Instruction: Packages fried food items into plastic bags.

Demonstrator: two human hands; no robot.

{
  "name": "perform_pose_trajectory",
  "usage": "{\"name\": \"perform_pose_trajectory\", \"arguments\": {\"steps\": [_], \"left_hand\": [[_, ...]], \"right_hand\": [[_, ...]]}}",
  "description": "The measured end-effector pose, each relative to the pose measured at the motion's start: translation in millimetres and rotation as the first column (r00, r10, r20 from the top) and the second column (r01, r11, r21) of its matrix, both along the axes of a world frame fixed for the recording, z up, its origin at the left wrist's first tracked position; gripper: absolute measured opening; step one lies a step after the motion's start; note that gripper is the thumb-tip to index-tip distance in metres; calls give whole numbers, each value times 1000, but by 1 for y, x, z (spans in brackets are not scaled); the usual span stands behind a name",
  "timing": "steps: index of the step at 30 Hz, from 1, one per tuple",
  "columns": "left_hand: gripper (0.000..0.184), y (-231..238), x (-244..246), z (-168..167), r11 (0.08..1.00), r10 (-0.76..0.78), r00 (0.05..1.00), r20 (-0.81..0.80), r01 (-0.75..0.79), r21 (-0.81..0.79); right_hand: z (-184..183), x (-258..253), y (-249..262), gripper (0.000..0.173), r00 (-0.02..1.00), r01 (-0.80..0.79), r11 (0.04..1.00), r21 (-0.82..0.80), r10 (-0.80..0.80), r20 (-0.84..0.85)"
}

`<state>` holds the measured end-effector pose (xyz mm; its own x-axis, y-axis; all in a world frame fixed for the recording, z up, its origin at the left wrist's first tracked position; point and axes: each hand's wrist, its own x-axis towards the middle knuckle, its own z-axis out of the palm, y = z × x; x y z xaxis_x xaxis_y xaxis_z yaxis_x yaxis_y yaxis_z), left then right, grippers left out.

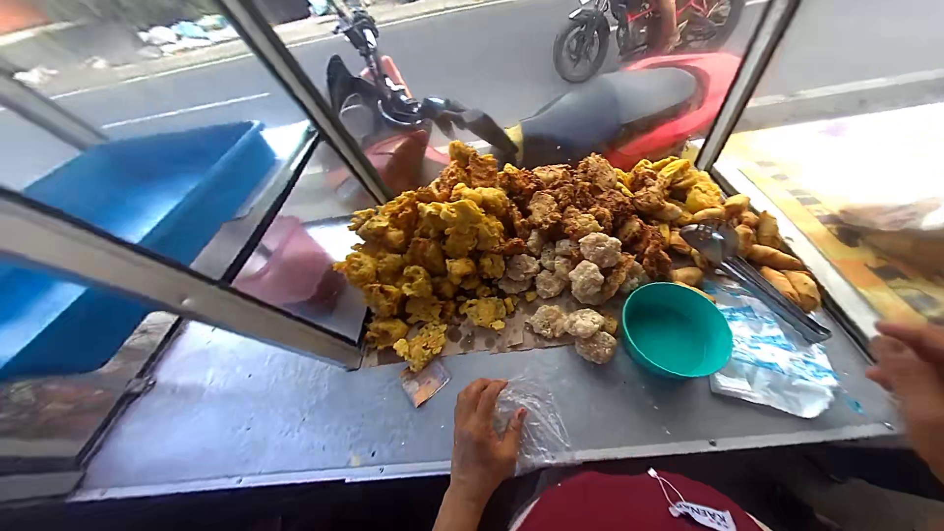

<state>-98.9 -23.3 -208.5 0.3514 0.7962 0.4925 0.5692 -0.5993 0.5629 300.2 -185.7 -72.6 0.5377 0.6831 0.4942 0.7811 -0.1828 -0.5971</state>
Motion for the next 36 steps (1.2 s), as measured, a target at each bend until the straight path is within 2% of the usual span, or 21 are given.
{"name": "perform_pose_trajectory", "arguments": {"steps": [4, 8, 10, 12, 15, 17, 20, 21, 23, 24, 26, 28, 30, 32, 34, 36], "left_hand": [[50, -4, 4, 0, 996, 89, 996, -16, -89, -11], [45, -7, 9, -1, 991, 130, 991, 29, -129, -24], [41, -8, 9, -1, 991, 131, 990, 42, -130, -30], [41, -8, 8, -1, 994, 109, 992, 56, -107, -32], [48, -7, 7, 2, 997, 49, 994, 99, -43, -64], [54, -5, 6, 3, 994, -3, 993, 116, 15, -104], [53, -3, 0, 3, 987, -65, 994, 83, 76, -139], [48, -3, -2, 3, 986, -88, 994, 61, 96, -137], [39, -2, -1, 1, 983, -133, 991, 27, 135, -121], [39, -2, -2, 2, 981, -149, 989, 25, 151, -120], [50, 2, -6, 6, 972, -180, 982, 56, 186, -143], [65, 6, -12, 12, 961, -198, 975, 104, 214, -176], [71, 11, -16, 17, 956, -196, 972, 128, 219, -197], [70, 19, -17, 26, 963, -185, 974, 128, 206, -172], [65, 25, -14, 37, 972, -186, 974, 132, 201, -119], [60, 29, -5, 47, 974, -209, 969, 134, 218, -58]], "right_hand": [[-30, -55, 40, 33, 958, -285, 958, -28, 286, 12], [-72, -105, 66, 30, 828, -561, 826, -61, 560, -26], [-91, -126, 76, 30, 761, -648, 750, -134, 645, -72], [-98, -145, 81, 37, 739, -673, 699, -242, 646, -191], [-90, -165, 92, 56, 786, -618, 672, -409, 524, -328], [-81, -173, 96, 63, 812, -583, 619, -526, 449, -373], [-77, -178, 99, 55, 806, -592, 561, -579, 438, -399], [-77, -178, 95, 50, 804, -595, 591, -544, 447, -393], [-83, -169, 75, 37, 861, -504, 798, -329, 435, -264], [-83, -161, 65, 29, 914, -396, 899, -187, 368, -171], [-69, -134, 48, 22, 996, -80, 996, -33, 78, -39], [-58, -93, 27, 22, 968, 250, 964, -88, -252, -19], [-56, -50, 10, 29, 907, 409, 886, -218, -422, -13], [-51, -25, 5, 29, 905, 395, 841, -370, -425, 1], [-50, -19, 8, 18, 935, 314, 807, -500, -356, 14], [-56, -19, 10, 20, 961, 222, 758, -613, -277, 6]]}}
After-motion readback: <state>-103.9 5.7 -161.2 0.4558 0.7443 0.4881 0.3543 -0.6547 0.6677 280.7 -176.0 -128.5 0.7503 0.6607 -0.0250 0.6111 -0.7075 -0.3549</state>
